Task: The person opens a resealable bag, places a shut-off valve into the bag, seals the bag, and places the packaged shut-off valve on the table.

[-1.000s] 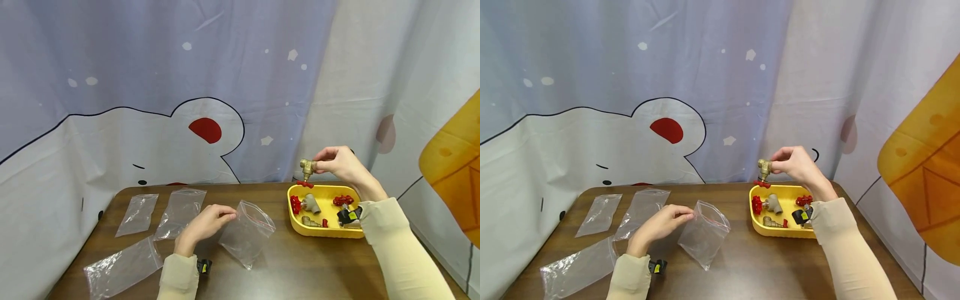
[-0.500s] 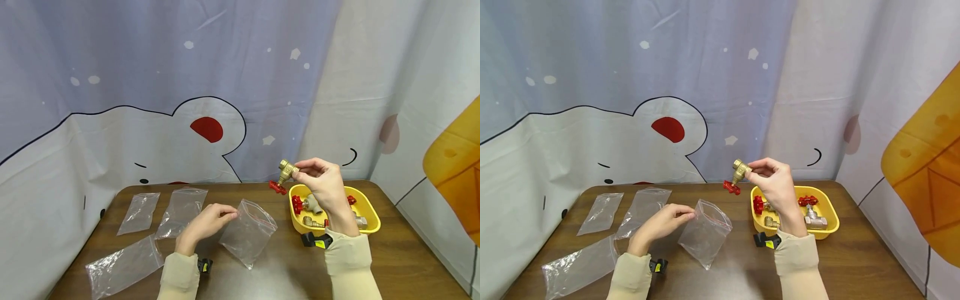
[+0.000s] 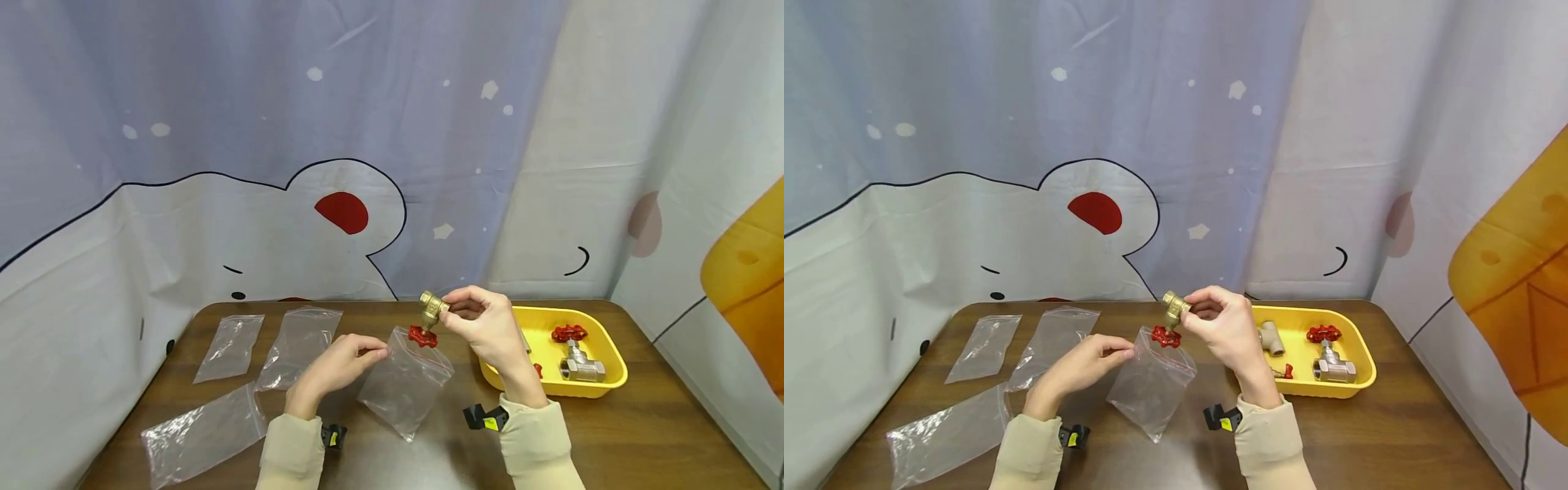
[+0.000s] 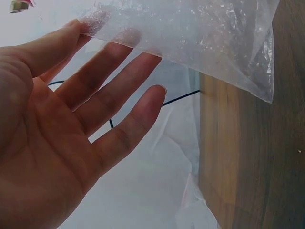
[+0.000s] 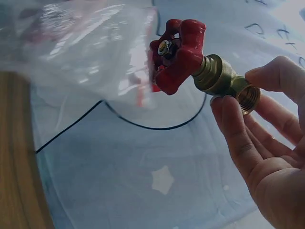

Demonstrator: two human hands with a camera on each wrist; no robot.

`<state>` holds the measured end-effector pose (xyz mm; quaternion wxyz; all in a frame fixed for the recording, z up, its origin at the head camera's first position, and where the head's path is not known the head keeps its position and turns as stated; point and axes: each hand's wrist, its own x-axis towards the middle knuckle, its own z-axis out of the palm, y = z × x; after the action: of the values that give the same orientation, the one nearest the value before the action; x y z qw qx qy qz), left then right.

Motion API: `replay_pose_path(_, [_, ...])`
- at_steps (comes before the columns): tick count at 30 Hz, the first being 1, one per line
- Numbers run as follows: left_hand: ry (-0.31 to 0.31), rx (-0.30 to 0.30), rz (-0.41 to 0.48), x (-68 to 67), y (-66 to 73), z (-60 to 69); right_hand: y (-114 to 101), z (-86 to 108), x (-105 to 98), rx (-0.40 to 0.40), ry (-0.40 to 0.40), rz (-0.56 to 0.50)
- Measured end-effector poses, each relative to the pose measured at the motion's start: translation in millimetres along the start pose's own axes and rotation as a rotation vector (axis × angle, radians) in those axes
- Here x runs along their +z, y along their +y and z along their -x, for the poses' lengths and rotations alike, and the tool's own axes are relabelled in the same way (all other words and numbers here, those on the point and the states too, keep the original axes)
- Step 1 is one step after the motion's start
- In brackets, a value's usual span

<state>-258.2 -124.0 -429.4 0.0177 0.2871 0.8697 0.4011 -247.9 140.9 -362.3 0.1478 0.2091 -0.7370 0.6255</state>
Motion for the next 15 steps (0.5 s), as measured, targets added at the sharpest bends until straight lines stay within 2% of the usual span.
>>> replay_pose_path(3, [0.007,0.002,0.001,-1.9,0.5,1.2,-1.5,0.8,7.0,-0.053,-0.001,0.066])
replay_pose_path(7, [0.013,0.003,-0.001,-3.2,2.6,1.4,-15.4,3.9,16.7,-0.19,-0.011,0.178])
replay_pose_path(10, [0.02,0.007,-0.002,-2.5,3.0,0.5,-26.0,7.0,21.5,-0.258,-0.021,0.246])
replay_pose_path(15, [0.032,0.015,0.015,-0.2,0.9,-0.3,-28.4,9.6,23.3,-0.22,-0.055,0.255])
